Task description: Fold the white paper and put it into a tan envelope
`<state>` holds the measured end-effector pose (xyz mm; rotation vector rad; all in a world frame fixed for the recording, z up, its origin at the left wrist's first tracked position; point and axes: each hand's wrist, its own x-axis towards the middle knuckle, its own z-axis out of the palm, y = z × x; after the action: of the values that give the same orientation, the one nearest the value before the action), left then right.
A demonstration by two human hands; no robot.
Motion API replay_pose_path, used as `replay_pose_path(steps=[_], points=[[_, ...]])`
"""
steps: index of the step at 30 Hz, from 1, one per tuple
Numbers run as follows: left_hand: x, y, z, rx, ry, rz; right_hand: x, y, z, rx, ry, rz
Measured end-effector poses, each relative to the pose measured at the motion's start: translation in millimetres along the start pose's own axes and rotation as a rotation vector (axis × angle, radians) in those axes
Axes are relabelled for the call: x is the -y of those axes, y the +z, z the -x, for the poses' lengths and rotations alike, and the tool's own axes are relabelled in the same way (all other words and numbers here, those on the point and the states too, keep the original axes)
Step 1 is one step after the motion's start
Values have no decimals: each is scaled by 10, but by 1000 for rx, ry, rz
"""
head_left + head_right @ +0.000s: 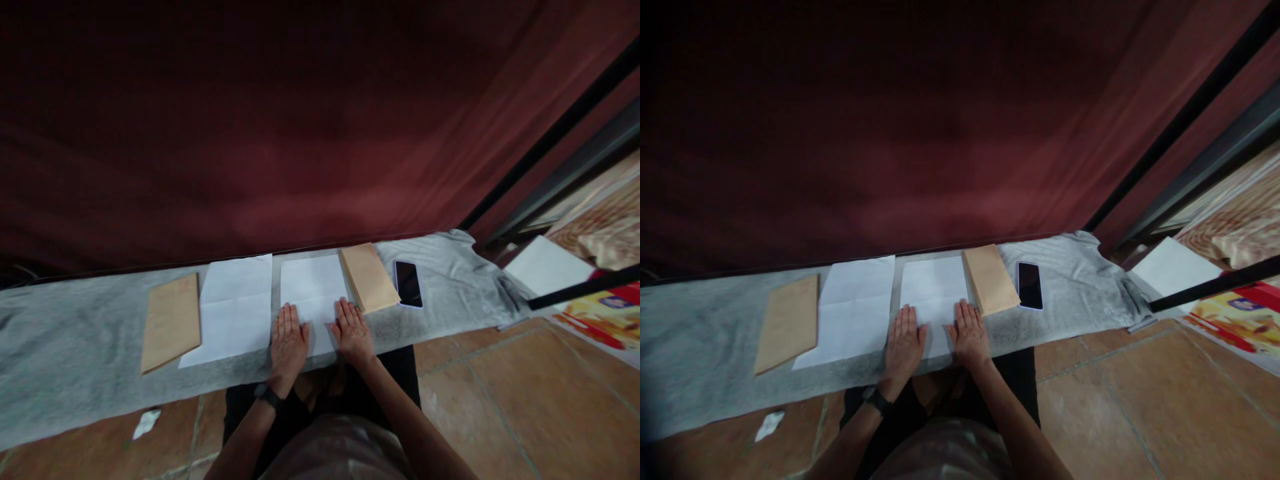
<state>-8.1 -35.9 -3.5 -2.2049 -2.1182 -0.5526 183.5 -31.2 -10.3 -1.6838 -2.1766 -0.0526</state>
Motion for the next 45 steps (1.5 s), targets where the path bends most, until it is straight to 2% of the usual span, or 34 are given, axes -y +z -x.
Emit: replay_pose_path(steps=[5,8,10,14,17,21,27,35,41,45], points=[[24,-65,67,-29,-6,-16,-33,-34,125,-27,43,-32],[-9,-102,-65,-8,51,10,56,-53,16,-16,90,-119],[-47,-88,-262,28,116,44,138,-53,-192,5,71,-212],[-105,64,-808,131,259,73,271,54,-828,35,-28,-317],[-84,212,-1178,252,275,35,286,213,-1260,63,-44,-298],[8,338,-1428,255,264,5,218,395,-1518,81,-24,-268],[118,404,-1461,137,165,-14,133,517,-1556,60,54,-215],[358,390,-1534,-35,-12,33,59,589,-1620,35,210,-216],[365,370,-1513,-53,-51,124,81,583,-1615,19,212,-207],[427,347,-1375,-39,-173,397,81,577,-1626,34,211,-173]])
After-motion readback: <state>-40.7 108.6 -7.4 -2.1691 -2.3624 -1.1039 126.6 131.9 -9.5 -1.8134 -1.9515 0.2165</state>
